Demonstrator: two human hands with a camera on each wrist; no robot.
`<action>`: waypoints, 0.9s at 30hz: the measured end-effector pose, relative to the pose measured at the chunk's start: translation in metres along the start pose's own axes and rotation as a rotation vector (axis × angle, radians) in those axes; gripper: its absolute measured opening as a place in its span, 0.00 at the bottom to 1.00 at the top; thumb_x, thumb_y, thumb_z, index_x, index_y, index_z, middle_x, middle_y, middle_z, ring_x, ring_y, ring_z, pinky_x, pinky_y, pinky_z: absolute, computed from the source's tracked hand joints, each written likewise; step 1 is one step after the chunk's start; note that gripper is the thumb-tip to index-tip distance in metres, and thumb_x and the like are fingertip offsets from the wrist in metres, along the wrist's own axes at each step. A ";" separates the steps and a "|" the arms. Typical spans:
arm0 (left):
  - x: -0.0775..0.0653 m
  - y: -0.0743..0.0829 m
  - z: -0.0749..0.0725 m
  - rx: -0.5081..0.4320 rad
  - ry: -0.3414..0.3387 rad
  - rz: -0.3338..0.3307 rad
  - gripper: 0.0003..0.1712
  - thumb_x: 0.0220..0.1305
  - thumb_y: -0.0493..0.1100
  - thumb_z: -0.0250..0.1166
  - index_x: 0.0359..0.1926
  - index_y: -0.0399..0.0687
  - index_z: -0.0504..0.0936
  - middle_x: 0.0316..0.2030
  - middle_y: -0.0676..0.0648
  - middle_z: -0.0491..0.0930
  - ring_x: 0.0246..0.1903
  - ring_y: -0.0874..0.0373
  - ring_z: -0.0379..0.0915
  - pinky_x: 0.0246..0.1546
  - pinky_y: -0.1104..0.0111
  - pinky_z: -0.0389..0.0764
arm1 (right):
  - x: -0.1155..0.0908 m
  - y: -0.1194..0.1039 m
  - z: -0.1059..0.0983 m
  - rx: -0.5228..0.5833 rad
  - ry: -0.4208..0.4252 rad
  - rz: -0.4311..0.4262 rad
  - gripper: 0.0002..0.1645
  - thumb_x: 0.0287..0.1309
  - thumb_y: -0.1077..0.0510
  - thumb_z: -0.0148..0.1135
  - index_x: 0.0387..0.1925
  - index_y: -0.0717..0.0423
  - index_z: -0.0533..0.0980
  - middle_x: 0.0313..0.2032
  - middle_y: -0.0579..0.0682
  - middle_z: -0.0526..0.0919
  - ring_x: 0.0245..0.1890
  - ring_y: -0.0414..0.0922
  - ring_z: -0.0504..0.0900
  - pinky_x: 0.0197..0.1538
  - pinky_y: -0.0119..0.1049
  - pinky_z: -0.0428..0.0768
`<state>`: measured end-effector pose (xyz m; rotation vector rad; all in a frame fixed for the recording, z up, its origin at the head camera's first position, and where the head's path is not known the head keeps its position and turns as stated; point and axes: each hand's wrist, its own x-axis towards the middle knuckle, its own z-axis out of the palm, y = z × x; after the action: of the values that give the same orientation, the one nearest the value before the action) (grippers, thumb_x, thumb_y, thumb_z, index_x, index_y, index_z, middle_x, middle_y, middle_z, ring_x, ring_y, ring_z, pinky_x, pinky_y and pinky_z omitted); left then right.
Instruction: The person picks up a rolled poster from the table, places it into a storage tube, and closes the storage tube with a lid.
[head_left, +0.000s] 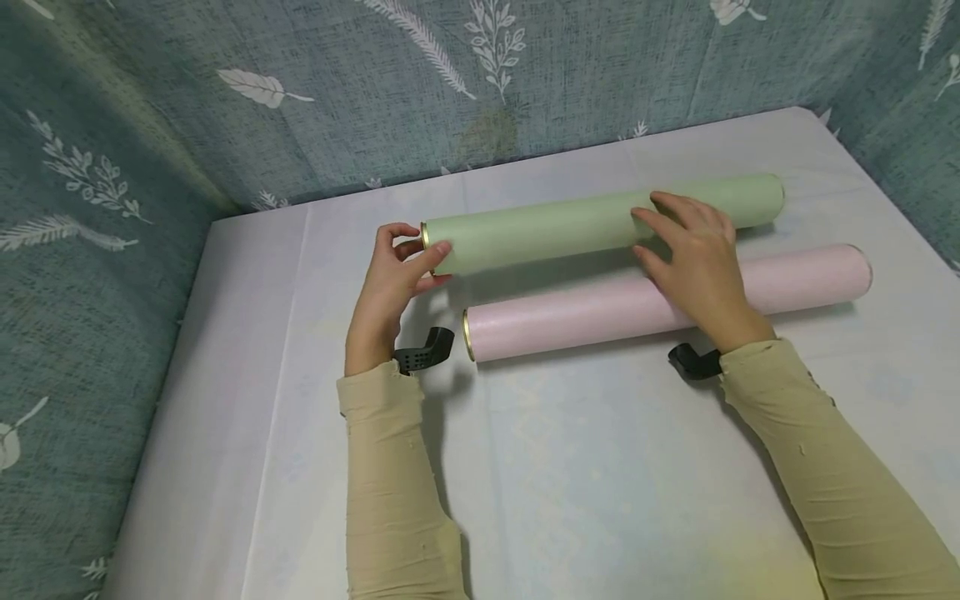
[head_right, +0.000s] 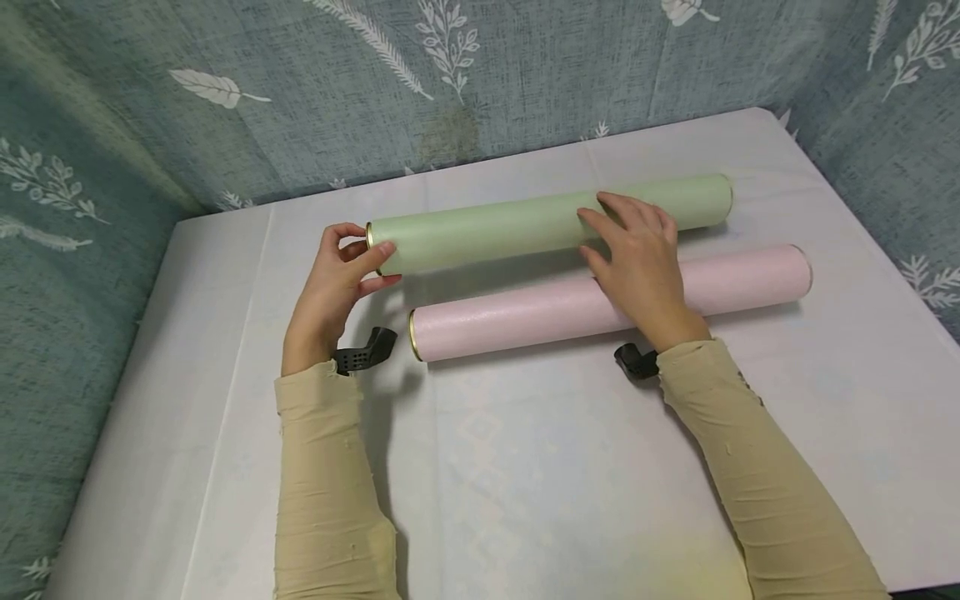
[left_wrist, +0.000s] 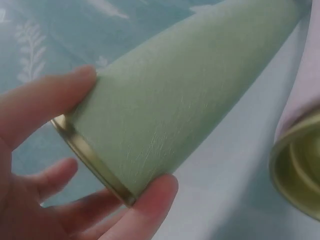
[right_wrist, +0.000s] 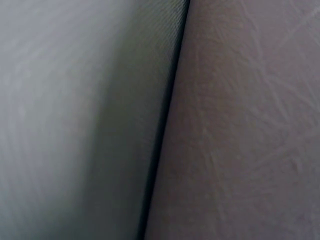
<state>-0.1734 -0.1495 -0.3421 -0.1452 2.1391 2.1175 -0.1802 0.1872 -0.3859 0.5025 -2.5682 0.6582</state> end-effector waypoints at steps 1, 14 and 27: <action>0.000 -0.001 -0.001 0.000 0.009 0.001 0.27 0.52 0.42 0.66 0.47 0.45 0.59 0.47 0.41 0.64 0.39 0.51 0.71 0.45 0.55 0.74 | 0.000 0.000 0.000 -0.002 -0.008 0.002 0.26 0.52 0.56 0.63 0.54 0.53 0.72 0.59 0.52 0.66 0.61 0.51 0.59 0.61 0.53 0.50; 0.004 -0.017 -0.013 0.040 -0.006 -0.037 0.12 0.59 0.42 0.60 0.34 0.38 0.68 0.45 0.43 0.69 0.44 0.50 0.70 0.47 0.57 0.73 | 0.002 -0.001 0.002 -0.011 -0.089 -0.011 0.24 0.55 0.52 0.60 0.54 0.53 0.72 0.59 0.53 0.66 0.60 0.52 0.61 0.63 0.48 0.52; 0.017 -0.042 -0.022 0.101 0.016 -0.117 0.13 0.58 0.43 0.61 0.38 0.40 0.69 0.47 0.45 0.69 0.44 0.53 0.73 0.44 0.63 0.75 | 0.001 -0.001 0.002 -0.031 -0.149 -0.010 0.23 0.56 0.52 0.58 0.54 0.53 0.72 0.59 0.53 0.67 0.60 0.53 0.61 0.59 0.53 0.58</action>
<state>-0.1839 -0.1713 -0.3862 -0.2706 2.1831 1.9475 -0.1807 0.1853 -0.3865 0.5730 -2.7090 0.5969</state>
